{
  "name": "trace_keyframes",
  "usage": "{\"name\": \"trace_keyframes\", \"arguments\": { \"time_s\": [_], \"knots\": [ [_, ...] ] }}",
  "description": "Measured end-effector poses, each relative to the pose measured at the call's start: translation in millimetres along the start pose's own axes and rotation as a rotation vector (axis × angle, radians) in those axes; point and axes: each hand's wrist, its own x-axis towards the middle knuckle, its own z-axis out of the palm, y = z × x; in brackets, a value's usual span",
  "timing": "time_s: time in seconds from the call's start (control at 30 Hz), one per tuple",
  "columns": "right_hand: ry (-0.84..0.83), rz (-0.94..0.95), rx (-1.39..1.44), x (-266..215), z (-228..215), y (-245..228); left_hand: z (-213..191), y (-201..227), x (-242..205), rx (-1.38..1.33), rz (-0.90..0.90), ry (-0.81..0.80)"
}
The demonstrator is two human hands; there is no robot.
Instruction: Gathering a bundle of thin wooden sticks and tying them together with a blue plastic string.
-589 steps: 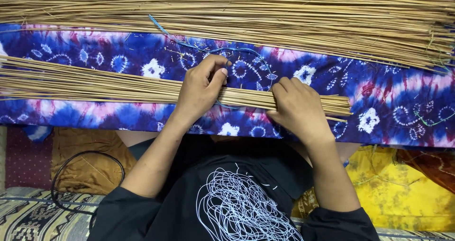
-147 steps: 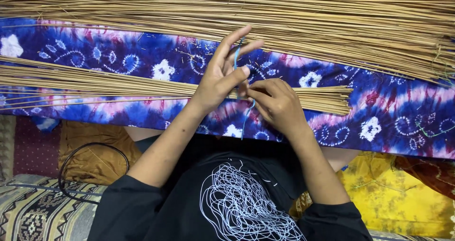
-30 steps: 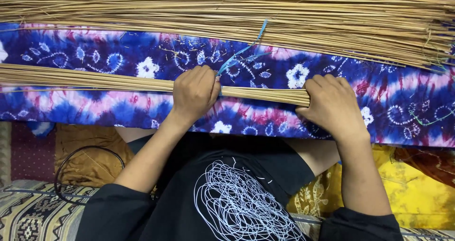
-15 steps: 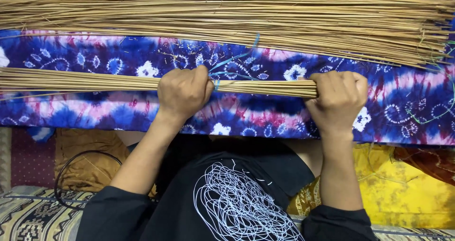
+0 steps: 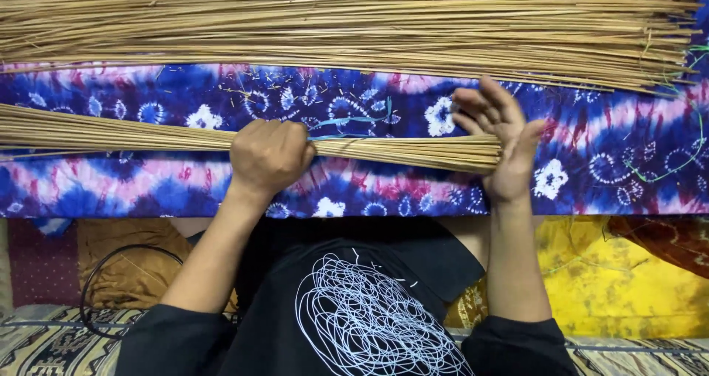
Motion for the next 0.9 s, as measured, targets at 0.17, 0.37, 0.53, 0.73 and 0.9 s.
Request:
{"name": "trace_keyframes", "arguments": {
  "time_s": [0.17,0.37,0.53,0.73,0.9],
  "knots": [
    [0.066,-0.028,0.009,-1.4,0.1,5.6,4.7,-4.7,6.2,-0.016,0.072,0.087],
    [0.436,-0.042,0.437,-4.3,-11.3,16.7,18.6,-9.4,6.5,0.015,0.122,0.184],
    [0.691,0.081,0.991,-22.1,41.5,7.2,26.3,-7.0,12.0,0.031,0.109,0.276],
    [0.407,-0.005,1.091,-5.2,17.8,49.7,11.5,7.4,24.2,-0.041,0.126,0.293],
    [0.146,-0.058,1.088,5.3,25.2,31.1,-15.5,24.0,34.7,-0.51,-0.312,0.15]
  ]
}}
